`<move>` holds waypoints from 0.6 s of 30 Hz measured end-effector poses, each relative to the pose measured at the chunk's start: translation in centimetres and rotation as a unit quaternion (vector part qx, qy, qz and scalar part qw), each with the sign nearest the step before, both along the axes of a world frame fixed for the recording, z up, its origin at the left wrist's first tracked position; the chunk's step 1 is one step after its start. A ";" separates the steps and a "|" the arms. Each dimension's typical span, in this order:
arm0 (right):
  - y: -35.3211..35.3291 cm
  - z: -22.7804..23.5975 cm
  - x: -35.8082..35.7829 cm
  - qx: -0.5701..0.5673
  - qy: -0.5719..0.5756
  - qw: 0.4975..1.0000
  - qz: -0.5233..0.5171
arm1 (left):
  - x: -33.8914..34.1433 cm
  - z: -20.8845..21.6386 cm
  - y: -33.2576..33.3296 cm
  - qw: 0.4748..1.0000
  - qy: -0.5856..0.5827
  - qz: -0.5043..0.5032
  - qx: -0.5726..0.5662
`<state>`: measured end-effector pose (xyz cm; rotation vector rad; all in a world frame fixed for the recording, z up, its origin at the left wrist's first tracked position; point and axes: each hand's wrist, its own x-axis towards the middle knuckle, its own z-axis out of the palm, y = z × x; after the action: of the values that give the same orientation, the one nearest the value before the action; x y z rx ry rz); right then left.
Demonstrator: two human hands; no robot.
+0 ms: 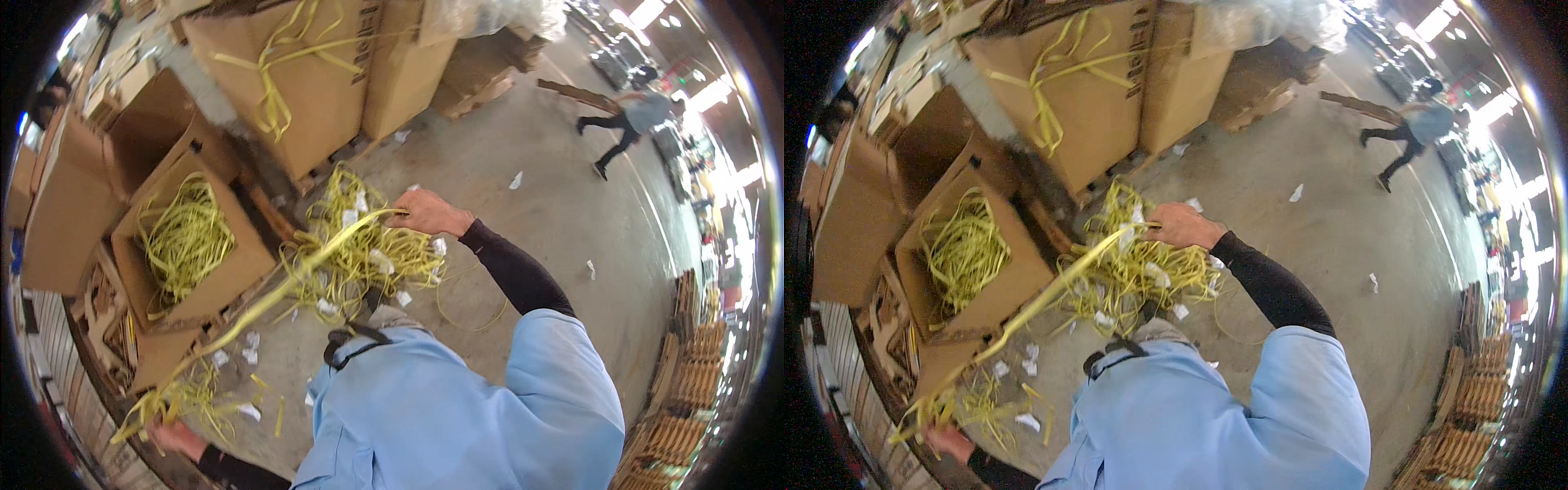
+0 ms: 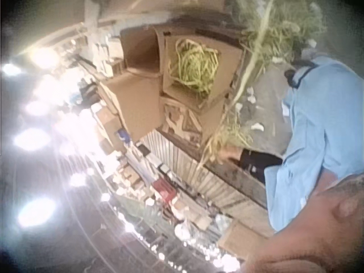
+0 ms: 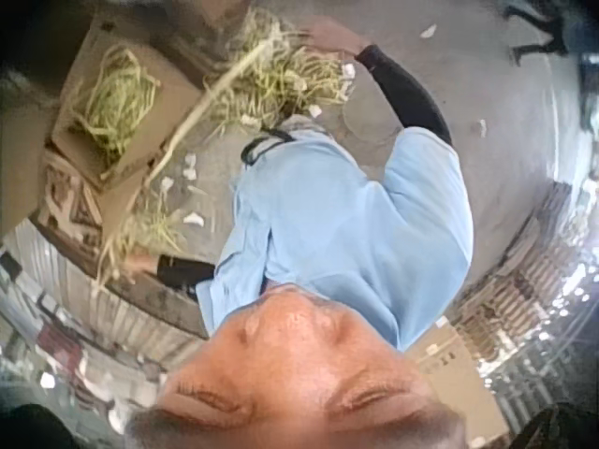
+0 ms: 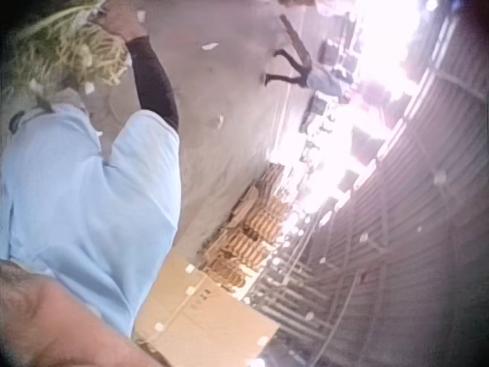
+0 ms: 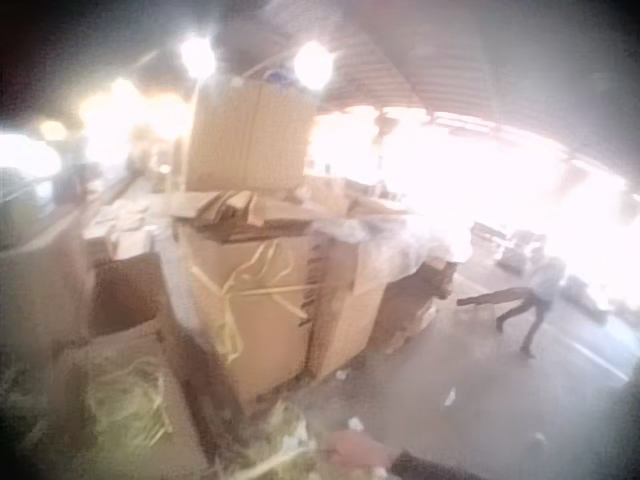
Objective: The person untangles and sorts yellow plastic straps in a warehouse. They repeatedly pull, straighten, and cut straps with yellow-handled shears, then place them into cardboard boxes. The person also picks up loose straps from the floor and continues the sorting process.
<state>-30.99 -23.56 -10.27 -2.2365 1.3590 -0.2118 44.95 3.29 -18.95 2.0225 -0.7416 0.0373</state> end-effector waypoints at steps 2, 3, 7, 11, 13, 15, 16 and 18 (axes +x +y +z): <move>1.3 1.2 5.2 -0.028 0.011 0.998 0.051 | -6.8 1.3 -5.9 0.987 0.132 -0.037 -0.090; 2.0 1.8 8.1 -0.001 0.017 0.996 0.091 | -11.3 2.2 -8.9 0.970 0.194 -0.081 -0.122; 3.5 3.9 19.4 -0.019 -0.089 0.971 0.223 | -29.7 6.7 -14.7 0.893 0.157 -0.418 -0.048; 2.4 5.6 22.5 -0.003 -0.145 0.950 0.278 | -36.4 10.8 -15.8 0.797 0.296 -0.526 0.020; 1.6 5.7 21.3 0.035 -0.138 0.948 0.286 | -35.6 11.4 -15.9 0.788 0.292 -0.538 0.071; 1.1 5.1 19.1 0.064 -0.157 0.941 0.292 | -33.1 11.4 -15.6 0.821 0.167 -0.523 0.156; 0.4 4.5 17.7 0.067 -0.163 0.955 0.237 | -32.0 10.9 -15.5 0.873 0.174 -0.449 0.074; -1.6 2.9 14.1 0.070 -0.171 0.969 0.164 | -27.8 11.1 -14.9 0.914 0.156 -0.366 0.081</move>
<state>-16.86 -25.14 -7.37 -2.1438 0.7883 -0.3521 17.19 -11.61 -7.86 1.7188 -1.2705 -0.7844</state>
